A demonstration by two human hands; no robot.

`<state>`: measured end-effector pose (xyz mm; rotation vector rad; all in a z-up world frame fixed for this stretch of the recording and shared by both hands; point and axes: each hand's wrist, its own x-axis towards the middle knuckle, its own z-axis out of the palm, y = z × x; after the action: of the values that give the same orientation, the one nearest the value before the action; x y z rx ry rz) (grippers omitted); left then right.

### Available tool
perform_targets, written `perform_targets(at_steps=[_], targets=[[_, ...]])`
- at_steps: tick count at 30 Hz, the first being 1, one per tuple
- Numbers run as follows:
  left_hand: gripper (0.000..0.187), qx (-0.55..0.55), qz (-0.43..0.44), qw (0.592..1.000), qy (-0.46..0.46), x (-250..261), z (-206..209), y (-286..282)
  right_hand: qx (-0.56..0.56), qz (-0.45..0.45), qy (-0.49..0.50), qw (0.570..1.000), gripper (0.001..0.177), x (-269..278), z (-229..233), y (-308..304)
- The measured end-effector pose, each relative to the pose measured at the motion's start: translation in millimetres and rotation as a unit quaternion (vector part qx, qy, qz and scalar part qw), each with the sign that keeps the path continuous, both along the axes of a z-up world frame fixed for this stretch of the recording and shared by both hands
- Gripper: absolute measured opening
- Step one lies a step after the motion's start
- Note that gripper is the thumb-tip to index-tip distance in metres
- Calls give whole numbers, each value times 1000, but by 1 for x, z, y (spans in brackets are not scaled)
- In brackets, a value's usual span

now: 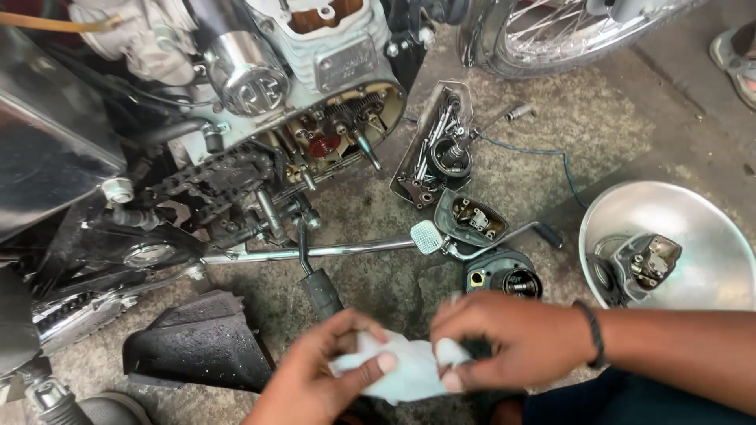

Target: Repairing a motorcycle engine by unpacking and installing small internal components.

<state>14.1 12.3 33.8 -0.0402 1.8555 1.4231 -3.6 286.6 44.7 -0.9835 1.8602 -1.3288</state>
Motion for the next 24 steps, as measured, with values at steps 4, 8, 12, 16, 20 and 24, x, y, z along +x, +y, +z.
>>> perform_targets(at_steps=[4,8,12,16,20,24], targets=[[28,-58,-26,998,-12,6,-43,-27,-30,-29,-137,990,22,-16,10,21],[23,47,34,997,-52,7,-19,-12,62,-56,-47,995,21,-12,17,19],[39,174,68,982,-36,20,-21,-6,11,-4,153,988,20,14,2,-3],[72,240,64,966,-71,18,16,9,129,-7,94,987,24,48,-41,-30],[83,215,-55,974,36,21,24,15,275,-27,19,961,19,53,-71,-47],[89,218,-168,958,81,26,17,20,295,-32,27,954,19,91,-120,-73]])
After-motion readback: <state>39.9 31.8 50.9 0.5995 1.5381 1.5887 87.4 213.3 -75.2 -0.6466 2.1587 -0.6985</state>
